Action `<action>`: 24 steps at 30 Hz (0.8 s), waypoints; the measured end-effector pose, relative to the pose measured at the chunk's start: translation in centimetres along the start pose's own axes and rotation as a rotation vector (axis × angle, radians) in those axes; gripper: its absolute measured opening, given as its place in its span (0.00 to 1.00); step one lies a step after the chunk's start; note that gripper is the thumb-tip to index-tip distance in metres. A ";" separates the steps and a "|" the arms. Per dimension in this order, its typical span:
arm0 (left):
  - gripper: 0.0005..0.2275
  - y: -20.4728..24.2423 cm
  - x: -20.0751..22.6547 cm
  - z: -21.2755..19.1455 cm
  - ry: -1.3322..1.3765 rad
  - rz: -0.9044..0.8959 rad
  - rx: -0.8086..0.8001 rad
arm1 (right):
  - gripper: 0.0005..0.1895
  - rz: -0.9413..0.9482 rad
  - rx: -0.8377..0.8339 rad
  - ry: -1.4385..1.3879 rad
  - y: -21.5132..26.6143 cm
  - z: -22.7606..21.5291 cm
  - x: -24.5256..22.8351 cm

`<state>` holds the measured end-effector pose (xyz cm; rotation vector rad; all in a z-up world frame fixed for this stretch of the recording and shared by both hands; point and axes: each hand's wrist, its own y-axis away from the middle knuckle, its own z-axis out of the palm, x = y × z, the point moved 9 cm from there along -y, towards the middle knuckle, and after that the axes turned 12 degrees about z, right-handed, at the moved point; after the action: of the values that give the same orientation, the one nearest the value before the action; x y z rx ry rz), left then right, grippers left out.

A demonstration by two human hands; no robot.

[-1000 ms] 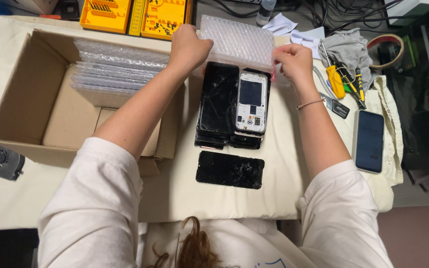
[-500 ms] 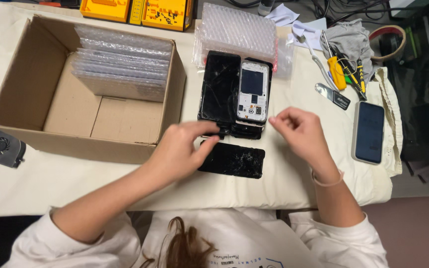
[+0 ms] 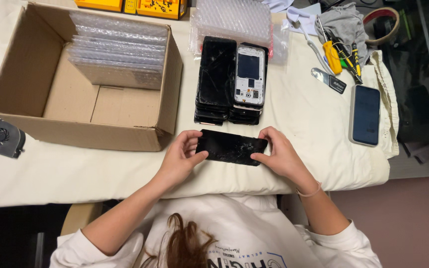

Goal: The person repeatedly picks up smartphones from a stack, wraps each one in bubble wrap, and places them into a cardboard box. The process is repeated for multiple devices, including some with cracked screens and exposed internal components.

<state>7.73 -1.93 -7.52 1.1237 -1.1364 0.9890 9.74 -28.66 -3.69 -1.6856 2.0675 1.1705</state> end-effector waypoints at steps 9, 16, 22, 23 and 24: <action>0.18 3.4 8.1 1.3 -0.629 0.627 -0.057 | 0.09 -0.664 0.240 -0.188 8.6 -4.5 -5.9; 0.23 5.9 12.7 5.7 -0.690 1.064 0.029 | 0.12 -1.106 0.455 0.206 16.4 -5.0 -13.2; 0.16 7.0 14.8 9.0 -0.721 1.290 -0.027 | 0.17 -1.181 0.420 0.251 17.9 -5.2 -16.1; 0.16 6.8 14.5 9.2 -0.719 1.290 -0.029 | 0.17 -1.179 0.421 0.251 17.8 -5.6 -16.1; 0.16 6.4 14.2 9.3 -0.692 1.260 -0.048 | 0.16 -1.171 0.400 0.209 17.6 -6.2 -16.0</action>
<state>2.29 -9.55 7.98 0.6169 -2.5582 1.5070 0.72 -21.05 17.92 -2.2520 0.8858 0.1880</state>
